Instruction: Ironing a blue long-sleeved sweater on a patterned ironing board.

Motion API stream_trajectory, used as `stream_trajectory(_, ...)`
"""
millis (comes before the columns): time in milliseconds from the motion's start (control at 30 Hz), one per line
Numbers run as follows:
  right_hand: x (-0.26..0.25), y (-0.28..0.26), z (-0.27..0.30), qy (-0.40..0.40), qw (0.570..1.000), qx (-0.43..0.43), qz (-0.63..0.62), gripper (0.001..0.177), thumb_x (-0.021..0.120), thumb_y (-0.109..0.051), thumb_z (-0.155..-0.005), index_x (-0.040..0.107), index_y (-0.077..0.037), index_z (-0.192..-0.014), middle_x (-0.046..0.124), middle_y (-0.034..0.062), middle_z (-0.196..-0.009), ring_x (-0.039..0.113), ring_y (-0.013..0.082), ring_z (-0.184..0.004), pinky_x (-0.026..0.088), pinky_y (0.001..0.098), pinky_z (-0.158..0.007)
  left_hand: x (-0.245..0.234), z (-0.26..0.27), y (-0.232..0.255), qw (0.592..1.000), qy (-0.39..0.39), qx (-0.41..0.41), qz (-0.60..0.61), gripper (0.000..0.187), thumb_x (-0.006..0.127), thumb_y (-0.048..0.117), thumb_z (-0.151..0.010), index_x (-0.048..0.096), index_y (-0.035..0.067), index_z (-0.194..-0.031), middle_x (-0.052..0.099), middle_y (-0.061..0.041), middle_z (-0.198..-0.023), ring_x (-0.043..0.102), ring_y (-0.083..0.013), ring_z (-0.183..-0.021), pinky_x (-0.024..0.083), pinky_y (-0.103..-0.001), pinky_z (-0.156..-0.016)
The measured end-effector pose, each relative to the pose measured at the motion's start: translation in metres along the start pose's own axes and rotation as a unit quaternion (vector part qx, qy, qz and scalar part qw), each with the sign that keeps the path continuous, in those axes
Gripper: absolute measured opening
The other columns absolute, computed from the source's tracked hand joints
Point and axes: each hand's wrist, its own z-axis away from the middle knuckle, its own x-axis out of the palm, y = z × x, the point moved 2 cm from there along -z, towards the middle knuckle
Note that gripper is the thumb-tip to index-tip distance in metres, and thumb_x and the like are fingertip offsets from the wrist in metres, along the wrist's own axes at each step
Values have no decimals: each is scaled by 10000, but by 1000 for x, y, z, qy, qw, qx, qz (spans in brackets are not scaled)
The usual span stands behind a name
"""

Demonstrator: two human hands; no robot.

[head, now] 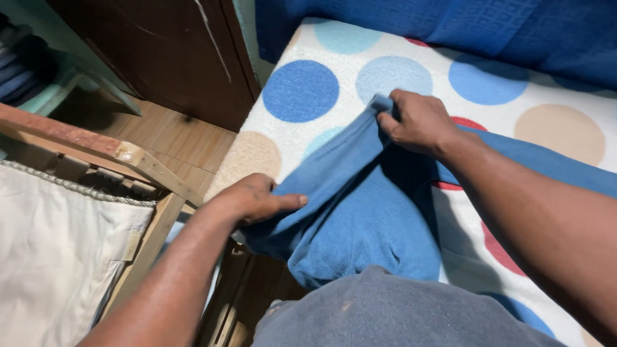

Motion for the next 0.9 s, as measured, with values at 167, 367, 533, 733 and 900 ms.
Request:
stream_trajectory(167,-21,19,48,127,980,22,-151,259,676,-254,-961,660,-40,-1107,705,174,-880,673,301,-792,531,424,-735,-17,9,0,992,-64,13,-105,843,833,594,-768,651,-40,-1294,709,-295,-1226,708,-359,-1138,539,-430,-1026)
stream_trajectory(367,-51,60,100,201,936,-18,-289,104,631,-113,-1020,621,-25,-1073,658,30,-876,606,103,-792,521,283,-710,-21,17,22,970,-64,178,155,532,794,419,-795,787,23,-1149,810,-101,-1052,730,-180,-946,545,-338,-899)
stream_trajectory(533,-86,62,151,161,907,-14,-389,109,629,-126,-1062,635,-55,-1145,642,-28,-932,566,53,-820,498,236,-722,-12,33,40,882,188,304,306,226,780,235,-923,801,41,-1036,713,29,-875,588,-54,-759,493,-236,-695)
stream_trajectory(733,-126,56,225,130,894,-16,-428,117,605,-119,-1077,627,-59,-1175,660,-28,-974,588,48,-836,520,225,-732,5,96,55,846,220,402,271,187,786,213,-971,796,48,-1058,697,48,-907,578,-38,-805,482,-208,-727)
stream_trajectory(900,-135,45,312,97,906,21,-412,176,587,-137,-1054,643,-66,-1204,671,-30,-956,603,46,-809,533,227,-709,43,168,57,922,154,265,236,266,772,280,-904,791,90,-1090,743,24,-855,623,-70,-732,513,-242,-664)
